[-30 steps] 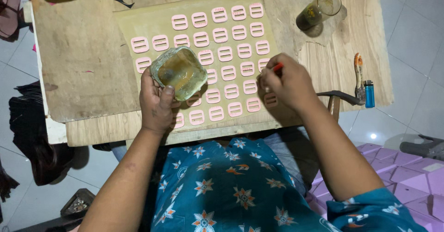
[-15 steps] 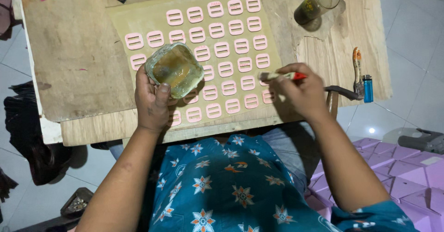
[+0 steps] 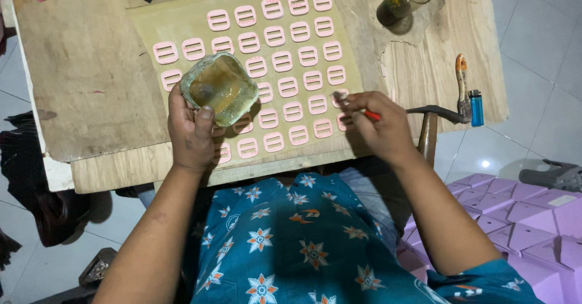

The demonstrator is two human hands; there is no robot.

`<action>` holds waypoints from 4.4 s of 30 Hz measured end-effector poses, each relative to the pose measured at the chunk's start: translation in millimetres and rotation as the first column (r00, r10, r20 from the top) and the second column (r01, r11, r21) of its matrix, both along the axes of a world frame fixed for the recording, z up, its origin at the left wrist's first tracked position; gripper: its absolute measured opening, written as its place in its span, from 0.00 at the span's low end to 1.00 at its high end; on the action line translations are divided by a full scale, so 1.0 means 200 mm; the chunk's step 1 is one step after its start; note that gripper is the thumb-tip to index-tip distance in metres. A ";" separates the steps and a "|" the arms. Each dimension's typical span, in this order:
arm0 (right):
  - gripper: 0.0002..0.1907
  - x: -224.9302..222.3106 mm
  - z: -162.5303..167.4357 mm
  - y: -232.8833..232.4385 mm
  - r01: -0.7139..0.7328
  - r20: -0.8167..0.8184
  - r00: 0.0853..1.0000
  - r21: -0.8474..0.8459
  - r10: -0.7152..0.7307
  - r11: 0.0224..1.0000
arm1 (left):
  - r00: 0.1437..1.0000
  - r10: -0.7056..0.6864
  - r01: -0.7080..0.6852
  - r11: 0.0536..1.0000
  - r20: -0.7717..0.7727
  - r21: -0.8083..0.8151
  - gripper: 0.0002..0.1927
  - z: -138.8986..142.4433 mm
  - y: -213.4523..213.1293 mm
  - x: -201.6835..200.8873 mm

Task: The person sits at a low workbench covered with pink foam sandal strap components. They hammer white buckle fittings onto a few pieces, then dip a small brush into a container of liquid glue and brush the glue onto the foam pieces one at a time, working across the board.

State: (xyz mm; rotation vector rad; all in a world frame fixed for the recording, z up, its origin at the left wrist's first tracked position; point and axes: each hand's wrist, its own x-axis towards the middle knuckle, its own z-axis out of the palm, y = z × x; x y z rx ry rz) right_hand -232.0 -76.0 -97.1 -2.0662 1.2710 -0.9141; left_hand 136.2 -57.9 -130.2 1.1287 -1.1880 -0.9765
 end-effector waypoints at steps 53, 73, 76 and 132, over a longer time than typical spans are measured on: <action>0.07 0.17 0.17 0.12 0.074 0.337 0.932 0.189 -0.135 0.979 | 0.999 0.034 -0.035 0.999 -0.028 -0.023 0.44 0.06 0.02 -0.09; 0.10 0.57 0.23 -0.13 -0.077 0.513 0.858 0.158 -0.015 0.984 | 0.993 0.012 -0.010 1.000 -0.114 0.022 0.47 0.06 0.02 0.05; 0.11 0.39 0.15 -0.12 -0.005 0.596 0.703 0.549 -0.388 0.836 | 0.992 -0.001 0.001 1.000 -0.129 0.003 0.47 0.03 0.02 0.06; 0.08 0.21 -0.03 0.09 -0.017 0.381 0.911 0.420 -0.160 0.907 | 0.998 0.000 0.000 1.000 -0.061 -0.005 0.46 0.02 0.05 0.02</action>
